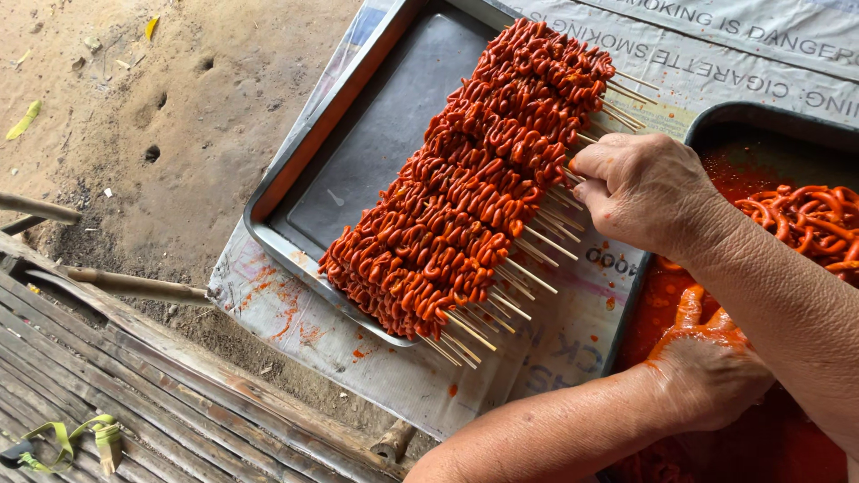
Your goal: The person picks up marinated food strips from a tray and threads them onto wooden skewers by hand, then places the finished skewers onto a separate tray.
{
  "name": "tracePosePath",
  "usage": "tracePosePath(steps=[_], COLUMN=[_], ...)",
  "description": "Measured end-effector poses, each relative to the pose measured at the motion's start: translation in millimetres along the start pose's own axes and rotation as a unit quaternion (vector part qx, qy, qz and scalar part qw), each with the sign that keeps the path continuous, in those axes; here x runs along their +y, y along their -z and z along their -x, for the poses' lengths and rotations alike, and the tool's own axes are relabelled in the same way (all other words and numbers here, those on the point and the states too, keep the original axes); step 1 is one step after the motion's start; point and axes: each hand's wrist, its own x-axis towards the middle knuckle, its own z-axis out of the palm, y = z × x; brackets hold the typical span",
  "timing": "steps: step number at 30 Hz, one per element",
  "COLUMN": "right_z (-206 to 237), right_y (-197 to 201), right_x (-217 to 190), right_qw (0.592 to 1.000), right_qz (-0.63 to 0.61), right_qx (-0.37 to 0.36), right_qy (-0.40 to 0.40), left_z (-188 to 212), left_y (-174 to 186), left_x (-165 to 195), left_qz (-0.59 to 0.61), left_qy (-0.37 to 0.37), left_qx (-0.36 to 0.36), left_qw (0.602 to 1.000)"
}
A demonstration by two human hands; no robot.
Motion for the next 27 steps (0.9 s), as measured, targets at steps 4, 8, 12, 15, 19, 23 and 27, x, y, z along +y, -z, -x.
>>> tracePosePath(steps=[4,8,12,15,19,23,27], right_z=[8.6,41.5,121.4,207.5,349.7,483.5,573.0], right_y=[17.7,55.3,93.9,103.2,105.3,123.5,141.6], right_x=[-5.5,1.6,31.6,77.7,142.7,187.4,195.4], right_qw=[0.998,0.993,0.988,0.982,0.95,0.916,0.867], right_qz=[0.056,0.095,0.072,0.07,-0.019,0.061,0.056], right_qx=[0.021,0.069,0.135,0.162,0.218,0.234,0.256], right_qy=[0.006,0.025,-0.006,-0.062,-0.224,-0.319,-0.424], left_z=[-2.6,-3.6,-5.6,-12.1,-23.7,-37.1,-47.5], left_y=[1.6,6.9,8.3,0.8,-14.5,-23.5,-26.1], left_x=[3.0,6.9,15.0,21.5,33.1,50.7,75.2], left_qz=[-0.017,0.025,0.018,0.004,0.028,0.044,0.053], left_qy=[-0.011,-0.01,-0.002,-0.009,-0.028,-0.026,-0.024], left_qx=[-0.075,-0.041,-0.077,-0.056,-0.046,-0.076,-0.055], left_qw=[0.997,0.999,0.997,0.998,0.998,0.996,0.997])
